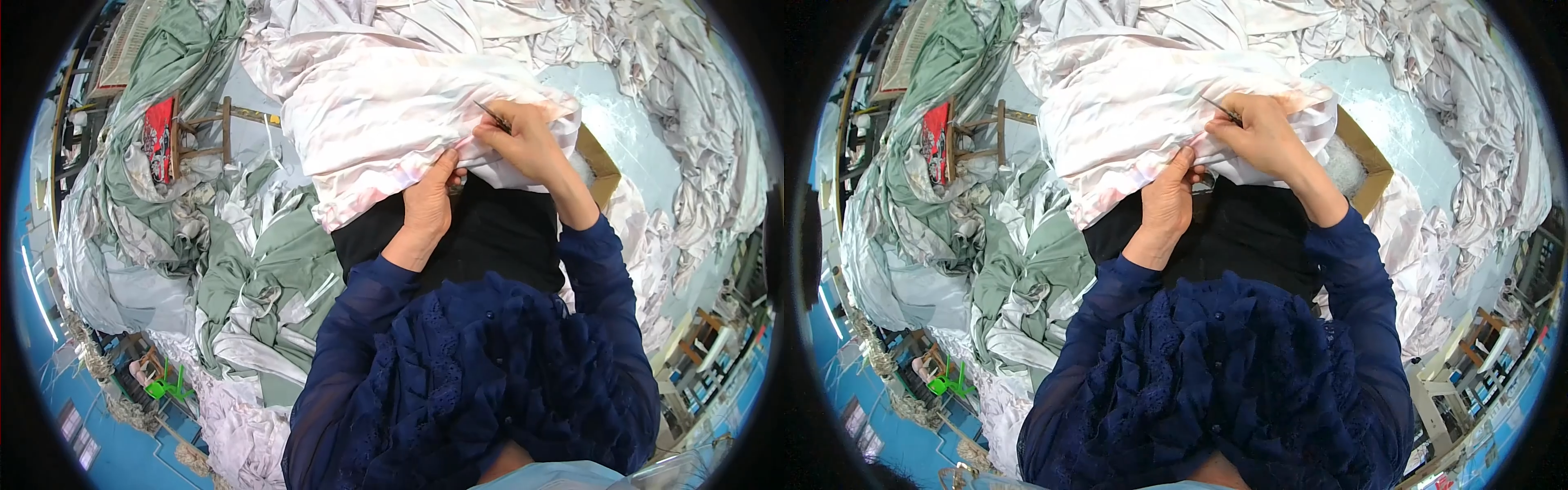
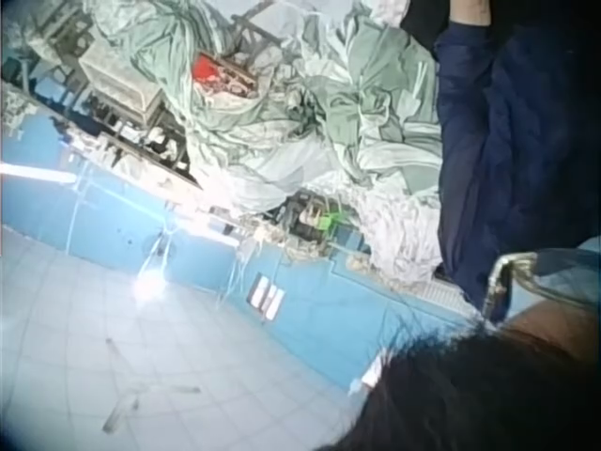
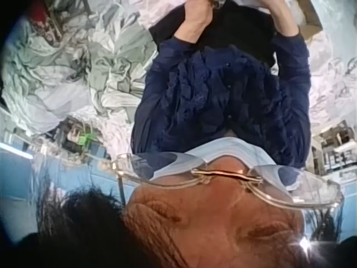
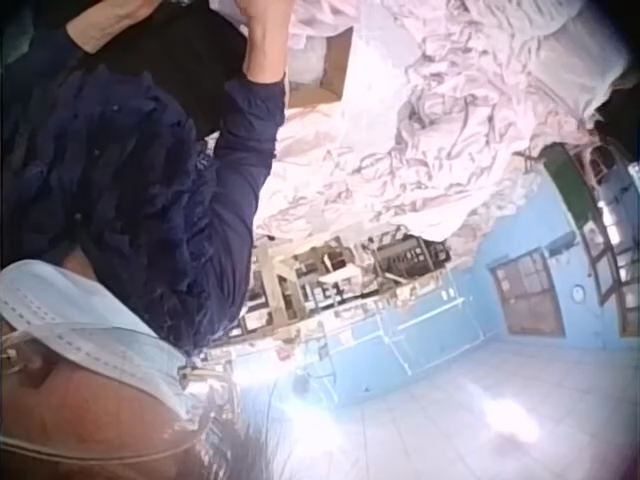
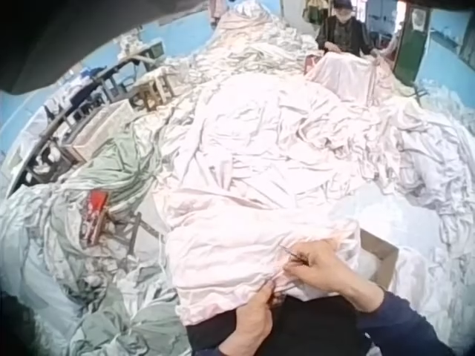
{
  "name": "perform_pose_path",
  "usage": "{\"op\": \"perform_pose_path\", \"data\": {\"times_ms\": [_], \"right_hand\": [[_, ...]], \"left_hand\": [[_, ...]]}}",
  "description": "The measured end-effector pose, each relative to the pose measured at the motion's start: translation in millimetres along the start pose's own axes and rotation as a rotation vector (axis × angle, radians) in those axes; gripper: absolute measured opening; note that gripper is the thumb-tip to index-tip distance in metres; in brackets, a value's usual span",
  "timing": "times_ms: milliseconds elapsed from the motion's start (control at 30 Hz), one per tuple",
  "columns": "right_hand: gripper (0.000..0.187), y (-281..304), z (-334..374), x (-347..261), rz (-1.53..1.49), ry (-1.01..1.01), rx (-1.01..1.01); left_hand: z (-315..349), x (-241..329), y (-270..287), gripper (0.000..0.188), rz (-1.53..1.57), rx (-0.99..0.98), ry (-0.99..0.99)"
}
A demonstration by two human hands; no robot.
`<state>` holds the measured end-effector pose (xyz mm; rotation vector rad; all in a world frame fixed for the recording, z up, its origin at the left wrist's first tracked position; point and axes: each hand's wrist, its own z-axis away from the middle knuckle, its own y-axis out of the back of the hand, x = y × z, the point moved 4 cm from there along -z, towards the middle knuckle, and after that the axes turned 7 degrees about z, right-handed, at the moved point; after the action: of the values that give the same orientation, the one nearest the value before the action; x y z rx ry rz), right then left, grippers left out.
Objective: Trimming loose threads and excess material from large pieces of fabric using thread snips.
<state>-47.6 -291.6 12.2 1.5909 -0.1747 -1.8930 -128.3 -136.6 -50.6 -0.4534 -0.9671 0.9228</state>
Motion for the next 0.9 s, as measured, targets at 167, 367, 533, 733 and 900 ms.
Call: {"op": "perform_pose_path", "data": {"times_ms": [167, 367, 533, 733, 900], "right_hand": [[0.013, 13, 19, -12, 0.587, 0.489, 0.519], [0.010, 47, 19, 17, 0.316, 0.171, 0.618], [0.012, 12, 8, 3, -0.128, 0.098, 0.099], [0.013, -2, 2, -8, -0.146, 0.083, -0.051], [0.009, 35, 16, 9, -0.055, 0.129, 0.341]], "left_hand": [[-1, 2, -3, 0.010, -0.022, -0.020, -0.006], [2, 5, -3, 0.012, -0.065, 0.011, 0.001], [1, 1, 1, 0.013, -0.012, -0.006, 0.046], [5, 3, -5, 0.013, -0.009, -0.028, 0.013], [5, 4, -2, 0.013, -0.032, -0.023, 0.041]]}}
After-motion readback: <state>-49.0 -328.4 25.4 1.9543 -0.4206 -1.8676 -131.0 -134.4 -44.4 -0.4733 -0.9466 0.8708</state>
